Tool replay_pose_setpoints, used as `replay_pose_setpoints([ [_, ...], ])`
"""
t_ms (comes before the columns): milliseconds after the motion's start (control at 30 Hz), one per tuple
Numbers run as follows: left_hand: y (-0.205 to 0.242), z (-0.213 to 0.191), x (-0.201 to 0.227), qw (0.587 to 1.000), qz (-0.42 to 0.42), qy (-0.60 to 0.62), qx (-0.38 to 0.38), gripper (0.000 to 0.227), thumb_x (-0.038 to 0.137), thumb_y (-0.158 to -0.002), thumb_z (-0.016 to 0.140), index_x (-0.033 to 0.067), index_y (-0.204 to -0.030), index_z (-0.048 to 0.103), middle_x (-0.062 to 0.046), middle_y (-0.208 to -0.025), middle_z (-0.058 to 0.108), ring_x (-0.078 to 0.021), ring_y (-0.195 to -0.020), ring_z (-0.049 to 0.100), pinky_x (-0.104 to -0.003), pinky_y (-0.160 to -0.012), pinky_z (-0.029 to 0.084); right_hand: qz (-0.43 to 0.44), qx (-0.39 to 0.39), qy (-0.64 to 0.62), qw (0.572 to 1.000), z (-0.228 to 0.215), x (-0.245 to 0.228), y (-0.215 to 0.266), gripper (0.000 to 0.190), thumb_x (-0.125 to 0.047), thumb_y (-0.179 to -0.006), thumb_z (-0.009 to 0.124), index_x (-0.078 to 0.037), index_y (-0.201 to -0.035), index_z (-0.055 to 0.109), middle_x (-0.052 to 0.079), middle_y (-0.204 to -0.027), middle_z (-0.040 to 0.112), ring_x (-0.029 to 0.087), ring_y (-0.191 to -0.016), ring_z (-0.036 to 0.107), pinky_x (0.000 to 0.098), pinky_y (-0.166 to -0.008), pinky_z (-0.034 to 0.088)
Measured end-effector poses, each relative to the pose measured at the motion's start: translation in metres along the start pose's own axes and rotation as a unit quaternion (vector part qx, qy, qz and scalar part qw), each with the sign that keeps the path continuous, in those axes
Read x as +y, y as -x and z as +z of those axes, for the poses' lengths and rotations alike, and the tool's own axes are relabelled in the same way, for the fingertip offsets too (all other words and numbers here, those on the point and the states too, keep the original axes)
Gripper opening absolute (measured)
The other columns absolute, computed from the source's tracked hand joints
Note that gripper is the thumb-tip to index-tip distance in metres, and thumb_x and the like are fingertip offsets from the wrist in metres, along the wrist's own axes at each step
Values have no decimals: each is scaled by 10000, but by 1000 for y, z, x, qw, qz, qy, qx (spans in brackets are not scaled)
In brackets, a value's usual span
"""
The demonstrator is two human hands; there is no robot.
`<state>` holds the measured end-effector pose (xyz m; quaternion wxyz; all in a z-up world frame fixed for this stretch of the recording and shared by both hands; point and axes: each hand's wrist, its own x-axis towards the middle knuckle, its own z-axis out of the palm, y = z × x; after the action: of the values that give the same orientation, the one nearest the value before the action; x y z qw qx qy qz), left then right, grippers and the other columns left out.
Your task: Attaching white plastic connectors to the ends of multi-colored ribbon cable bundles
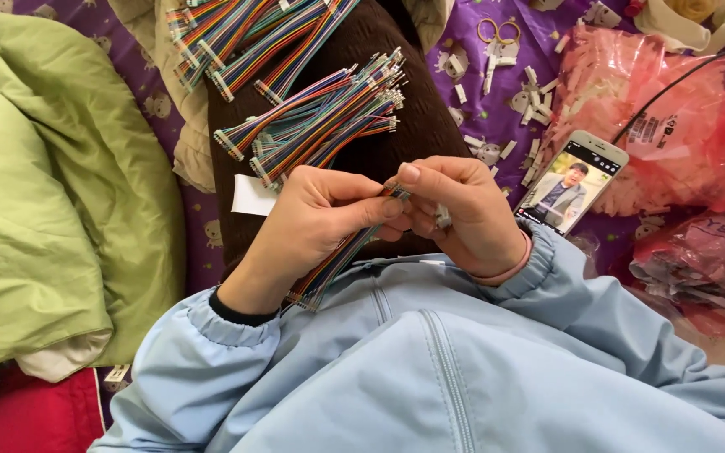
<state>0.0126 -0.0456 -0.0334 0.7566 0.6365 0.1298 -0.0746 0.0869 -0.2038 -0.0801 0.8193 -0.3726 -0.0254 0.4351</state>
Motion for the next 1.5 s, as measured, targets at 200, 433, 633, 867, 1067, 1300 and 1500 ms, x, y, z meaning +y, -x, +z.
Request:
replay_pose_setpoints([
  [200,-1,-1,2,999,-23,11,-27,152,66,-792,668,-63,-865,705,-125,-755,708,-134,-655,645,-220,-623,557,-23,-4,69,997,2,-3,1,172,-97,-870,600,54,-840,676,26,-584,513,80,-516,404,195,-497,357],
  [433,1,-1,2,1000,-21,9,-15,126,45,-798,656,-60,-850,704,-123,-748,706,-136,-651,651,-208,-627,553,21,11,-2,1000,-3,4,0,231,-163,-879,574,-1,-716,591,12,-540,453,88,-458,386,199,-433,322],
  [633,0,1,-3,999,-38,-9,14,139,63,-795,660,-62,-841,700,-119,-727,701,-139,-635,656,-207,-593,554,-14,13,50,999,2,3,4,176,-87,-881,581,64,-904,668,34,-577,504,81,-485,387,230,-505,417],
  [867,5,2,-23,997,40,-20,65,109,50,-860,635,-32,-895,698,-132,-730,705,-140,-693,676,-315,-691,607,20,115,14,993,10,14,-4,404,-343,-920,511,21,-1018,654,-4,-510,317,99,-377,398,170,-311,237],
  [1067,4,-8,-13,998,41,-2,39,126,52,-875,612,-51,-895,682,-148,-725,701,-156,-671,688,-305,-678,607,126,7,-95,987,-4,6,-5,711,-198,-701,393,69,-1360,394,40,-728,394,121,-585,465,177,-376,306],
  [1300,3,-18,4,999,-3,46,-4,122,47,-851,622,-64,-853,672,-195,-655,680,-209,-581,700,-316,-588,609,129,-12,-99,987,4,4,0,532,-39,-822,474,71,-1337,402,41,-814,415,82,-658,440,125,-390,285],
  [1500,0,-24,1,999,-11,-4,-46,106,30,-835,637,-62,-828,689,-180,-639,684,-190,-578,695,-316,-587,608,108,45,-39,992,-20,16,-5,311,-80,-866,578,40,-1153,558,83,-793,577,77,-614,488,100,-362,297],
])
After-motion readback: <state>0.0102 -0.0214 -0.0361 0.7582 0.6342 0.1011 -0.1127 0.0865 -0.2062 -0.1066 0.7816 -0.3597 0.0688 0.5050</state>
